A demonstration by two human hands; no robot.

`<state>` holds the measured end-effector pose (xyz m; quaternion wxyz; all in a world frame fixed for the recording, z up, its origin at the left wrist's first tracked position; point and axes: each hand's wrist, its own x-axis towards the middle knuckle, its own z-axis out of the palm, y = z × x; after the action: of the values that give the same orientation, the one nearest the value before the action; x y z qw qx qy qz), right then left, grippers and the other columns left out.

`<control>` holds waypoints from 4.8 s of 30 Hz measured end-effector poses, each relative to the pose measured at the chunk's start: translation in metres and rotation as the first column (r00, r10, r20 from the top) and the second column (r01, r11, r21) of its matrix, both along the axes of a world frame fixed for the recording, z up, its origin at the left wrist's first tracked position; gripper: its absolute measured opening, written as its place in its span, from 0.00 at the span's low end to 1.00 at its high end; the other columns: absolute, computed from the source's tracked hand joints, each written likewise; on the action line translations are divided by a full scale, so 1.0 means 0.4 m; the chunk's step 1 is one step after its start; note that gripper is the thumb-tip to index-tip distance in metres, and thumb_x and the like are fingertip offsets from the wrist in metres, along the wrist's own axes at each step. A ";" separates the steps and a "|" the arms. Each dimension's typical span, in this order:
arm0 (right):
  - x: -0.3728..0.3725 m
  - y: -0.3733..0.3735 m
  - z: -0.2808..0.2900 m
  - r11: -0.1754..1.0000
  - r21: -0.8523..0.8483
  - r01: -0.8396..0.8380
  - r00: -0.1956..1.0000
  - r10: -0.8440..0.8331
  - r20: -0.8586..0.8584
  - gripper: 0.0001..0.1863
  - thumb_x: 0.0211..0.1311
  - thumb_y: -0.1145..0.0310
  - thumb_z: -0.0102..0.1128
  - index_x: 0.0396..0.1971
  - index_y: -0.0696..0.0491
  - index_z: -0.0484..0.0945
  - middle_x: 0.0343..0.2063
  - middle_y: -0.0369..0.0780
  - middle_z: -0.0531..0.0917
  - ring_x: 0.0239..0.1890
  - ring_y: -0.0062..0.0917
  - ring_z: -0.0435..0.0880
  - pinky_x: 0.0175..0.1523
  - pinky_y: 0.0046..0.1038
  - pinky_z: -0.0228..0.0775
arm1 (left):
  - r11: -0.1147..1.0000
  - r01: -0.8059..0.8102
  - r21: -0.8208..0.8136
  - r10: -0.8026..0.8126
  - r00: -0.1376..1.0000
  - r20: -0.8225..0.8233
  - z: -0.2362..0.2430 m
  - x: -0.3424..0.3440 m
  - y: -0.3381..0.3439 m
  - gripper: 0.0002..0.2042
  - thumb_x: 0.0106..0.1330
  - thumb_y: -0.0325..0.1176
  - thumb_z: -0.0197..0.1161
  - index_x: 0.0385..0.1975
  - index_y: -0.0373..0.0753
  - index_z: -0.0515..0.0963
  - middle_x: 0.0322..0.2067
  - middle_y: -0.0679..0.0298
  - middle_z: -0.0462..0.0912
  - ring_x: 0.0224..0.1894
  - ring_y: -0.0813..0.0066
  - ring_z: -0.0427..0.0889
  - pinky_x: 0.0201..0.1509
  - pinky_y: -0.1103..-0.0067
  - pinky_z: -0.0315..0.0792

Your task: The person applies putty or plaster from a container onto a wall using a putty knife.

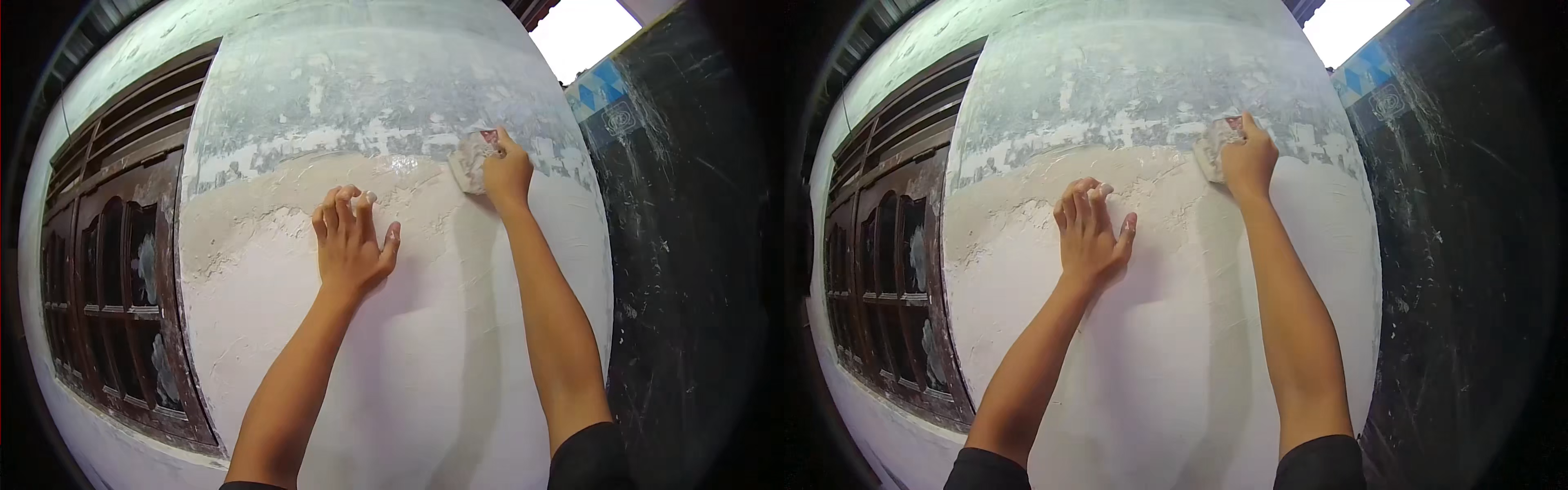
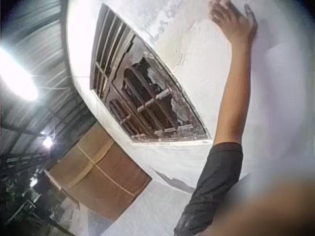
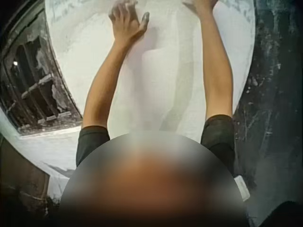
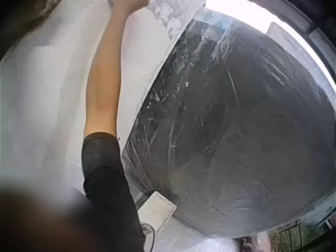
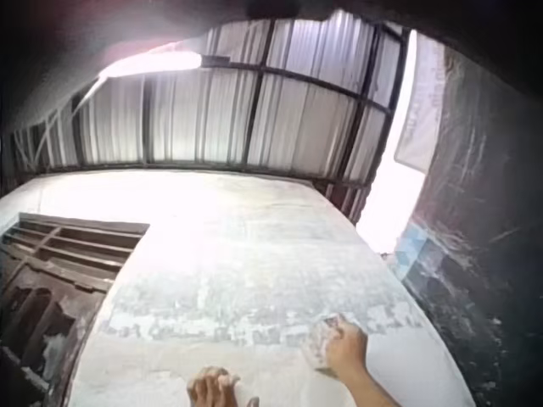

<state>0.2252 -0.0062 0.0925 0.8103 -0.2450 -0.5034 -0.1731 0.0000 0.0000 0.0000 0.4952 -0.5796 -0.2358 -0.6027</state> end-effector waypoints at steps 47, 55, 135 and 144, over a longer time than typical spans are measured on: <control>-0.120 0.015 -0.036 0.975 0.056 0.216 0.976 -0.217 0.012 0.21 0.54 0.78 0.50 0.50 0.60 0.76 0.39 0.52 0.77 0.43 0.46 0.77 0.52 0.40 0.68 | 0.998 0.020 0.056 -0.014 0.994 -0.106 0.017 -0.010 -0.013 0.21 0.54 0.38 0.61 0.46 0.38 0.66 0.49 0.54 0.65 0.58 0.54 0.61 0.61 0.61 0.52; -0.057 -0.088 -0.125 0.967 0.245 0.070 0.987 -0.031 -0.159 0.16 0.56 0.81 0.52 0.46 0.60 0.68 0.41 0.50 0.78 0.45 0.44 0.79 0.50 0.38 0.68 | 0.995 0.020 0.100 0.004 0.972 -0.234 0.022 0.004 0.002 0.16 0.52 0.31 0.60 0.42 0.37 0.70 0.44 0.55 0.72 0.52 0.54 0.68 0.55 0.62 0.60; 0.386 -0.569 -1.347 0.564 -0.818 -0.111 -0.012 -0.824 -0.567 0.20 0.63 0.87 0.40 0.54 0.62 0.71 0.47 0.38 0.79 0.45 0.19 0.76 0.53 0.21 0.66 | -0.477 -0.293 -0.829 -0.879 0.147 0.454 -1.119 0.975 -0.118 0.16 0.63 0.28 0.55 0.49 0.31 0.64 0.45 0.48 0.70 0.50 0.53 0.70 0.57 0.65 0.63; 0.374 -0.560 -1.419 0.379 -0.917 -0.129 0.103 -0.914 -0.392 0.18 0.62 0.85 0.40 0.51 0.61 0.73 0.43 0.39 0.79 0.46 0.21 0.75 0.53 0.22 0.66 | -0.571 -0.300 -0.765 -0.821 0.239 0.519 -1.227 0.941 -0.110 0.17 0.62 0.26 0.56 0.49 0.30 0.64 0.42 0.49 0.70 0.46 0.54 0.71 0.54 0.65 0.64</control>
<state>0.3749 -0.2301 -0.4752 0.6056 -0.7758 0.1770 -0.0029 0.3765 -0.0440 -0.4910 -0.5011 -0.8645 -0.0395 -0.0086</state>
